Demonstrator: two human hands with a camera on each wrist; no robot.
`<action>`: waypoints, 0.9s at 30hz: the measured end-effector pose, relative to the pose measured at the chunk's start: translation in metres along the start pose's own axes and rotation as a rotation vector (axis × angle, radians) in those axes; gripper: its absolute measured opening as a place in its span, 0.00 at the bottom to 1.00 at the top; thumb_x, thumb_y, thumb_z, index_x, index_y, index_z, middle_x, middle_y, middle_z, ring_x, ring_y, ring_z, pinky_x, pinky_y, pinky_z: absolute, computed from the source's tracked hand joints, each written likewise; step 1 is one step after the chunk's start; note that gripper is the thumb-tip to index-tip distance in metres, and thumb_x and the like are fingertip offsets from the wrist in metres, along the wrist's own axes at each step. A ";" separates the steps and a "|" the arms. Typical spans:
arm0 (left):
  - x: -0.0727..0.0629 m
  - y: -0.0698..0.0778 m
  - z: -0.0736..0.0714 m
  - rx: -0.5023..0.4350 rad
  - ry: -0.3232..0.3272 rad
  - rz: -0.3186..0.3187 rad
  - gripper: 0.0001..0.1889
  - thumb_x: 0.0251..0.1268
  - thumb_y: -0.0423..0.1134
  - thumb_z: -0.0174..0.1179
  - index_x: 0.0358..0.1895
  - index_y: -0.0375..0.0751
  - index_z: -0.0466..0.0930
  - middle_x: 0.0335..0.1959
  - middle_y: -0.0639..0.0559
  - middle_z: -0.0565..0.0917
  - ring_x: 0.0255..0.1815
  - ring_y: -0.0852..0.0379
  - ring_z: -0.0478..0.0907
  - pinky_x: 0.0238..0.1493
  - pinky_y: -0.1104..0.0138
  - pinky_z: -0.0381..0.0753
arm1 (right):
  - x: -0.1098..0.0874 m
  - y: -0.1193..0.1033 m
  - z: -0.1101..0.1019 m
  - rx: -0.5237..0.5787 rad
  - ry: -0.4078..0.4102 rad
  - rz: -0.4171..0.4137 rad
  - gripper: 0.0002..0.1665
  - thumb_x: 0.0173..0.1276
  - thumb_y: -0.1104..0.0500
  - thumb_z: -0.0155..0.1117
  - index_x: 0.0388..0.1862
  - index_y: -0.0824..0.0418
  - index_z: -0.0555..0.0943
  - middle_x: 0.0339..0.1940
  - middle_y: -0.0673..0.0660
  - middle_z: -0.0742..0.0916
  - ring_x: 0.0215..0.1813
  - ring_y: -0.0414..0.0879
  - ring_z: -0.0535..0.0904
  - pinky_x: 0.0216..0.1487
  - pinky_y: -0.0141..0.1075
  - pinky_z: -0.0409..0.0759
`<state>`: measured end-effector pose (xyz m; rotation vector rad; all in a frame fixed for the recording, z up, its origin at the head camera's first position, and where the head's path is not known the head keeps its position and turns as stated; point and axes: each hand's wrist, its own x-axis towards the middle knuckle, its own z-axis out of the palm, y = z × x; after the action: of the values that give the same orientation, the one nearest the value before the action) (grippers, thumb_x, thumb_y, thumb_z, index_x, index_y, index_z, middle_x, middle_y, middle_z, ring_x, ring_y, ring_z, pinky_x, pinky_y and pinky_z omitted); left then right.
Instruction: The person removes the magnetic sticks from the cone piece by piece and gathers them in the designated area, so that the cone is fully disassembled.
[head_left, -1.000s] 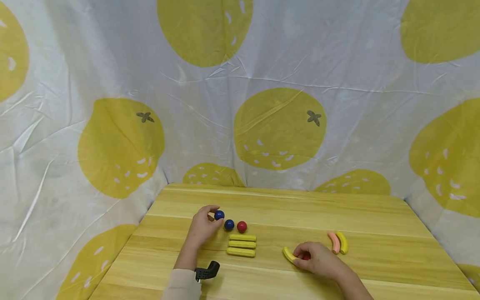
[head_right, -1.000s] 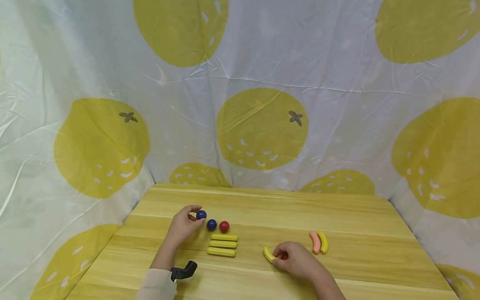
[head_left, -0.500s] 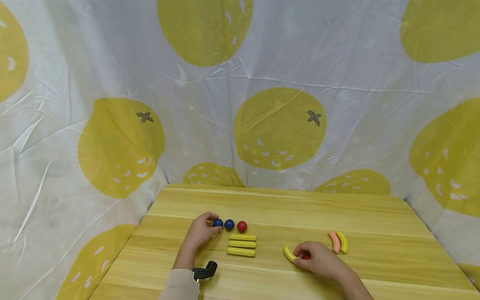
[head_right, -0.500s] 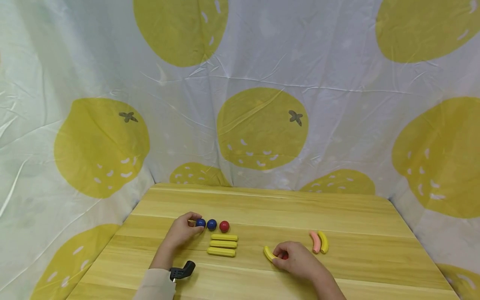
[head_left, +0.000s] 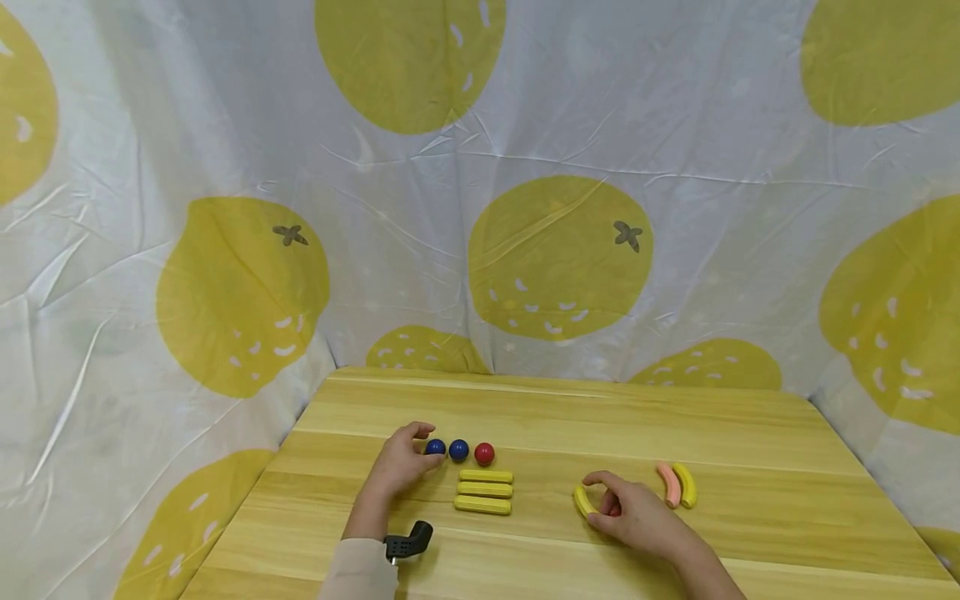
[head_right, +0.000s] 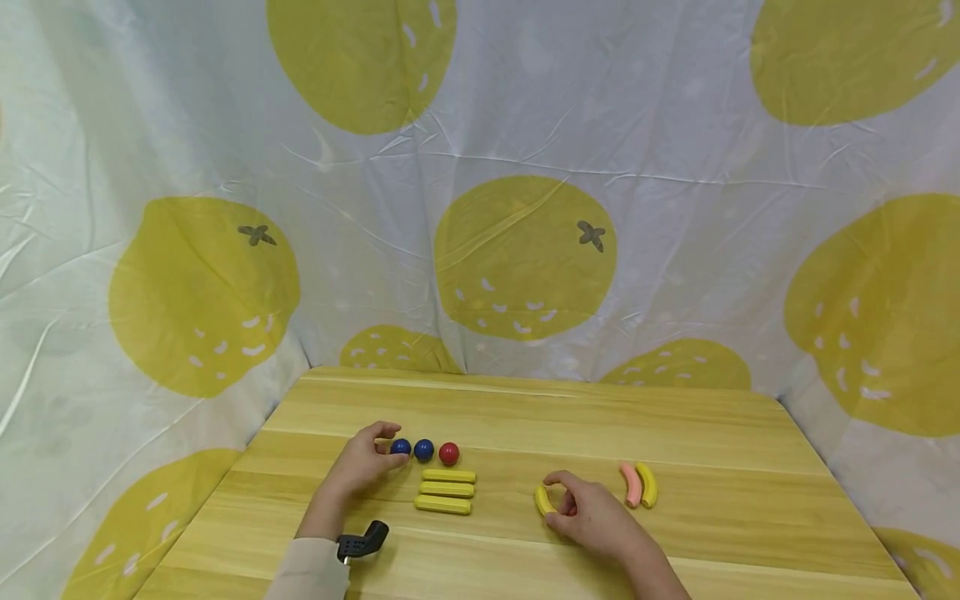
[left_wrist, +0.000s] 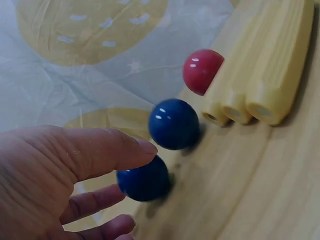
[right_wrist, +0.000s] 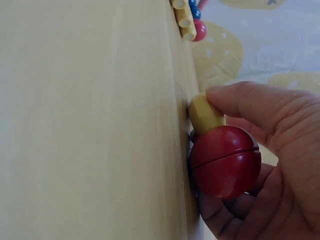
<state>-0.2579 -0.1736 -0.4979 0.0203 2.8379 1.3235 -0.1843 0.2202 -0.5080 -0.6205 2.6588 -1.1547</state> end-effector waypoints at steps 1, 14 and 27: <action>0.000 0.002 -0.002 0.007 0.008 0.020 0.27 0.61 0.38 0.72 0.63 0.37 0.78 0.62 0.37 0.80 0.58 0.38 0.80 0.59 0.46 0.80 | 0.000 0.000 0.000 0.000 0.000 -0.012 0.27 0.71 0.53 0.69 0.65 0.59 0.76 0.31 0.46 0.83 0.27 0.32 0.74 0.28 0.29 0.75; -0.005 0.015 -0.013 0.052 0.053 0.125 0.19 0.67 0.34 0.64 0.60 0.34 0.80 0.59 0.34 0.79 0.54 0.35 0.81 0.58 0.46 0.81 | 0.001 -0.001 0.002 -0.061 0.001 0.026 0.14 0.77 0.58 0.59 0.58 0.58 0.83 0.35 0.48 0.86 0.32 0.31 0.75 0.34 0.29 0.75; -0.043 0.097 0.064 0.103 -0.191 0.495 0.11 0.72 0.41 0.62 0.53 0.44 0.85 0.43 0.53 0.84 0.32 0.70 0.73 0.35 0.75 0.76 | -0.002 -0.005 -0.002 -0.136 0.096 0.129 0.14 0.66 0.57 0.71 0.49 0.62 0.86 0.21 0.45 0.78 0.20 0.33 0.68 0.22 0.28 0.67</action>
<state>-0.2134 -0.0631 -0.4642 0.8495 2.8290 1.1465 -0.1819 0.2192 -0.5030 -0.4166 2.8287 -1.0003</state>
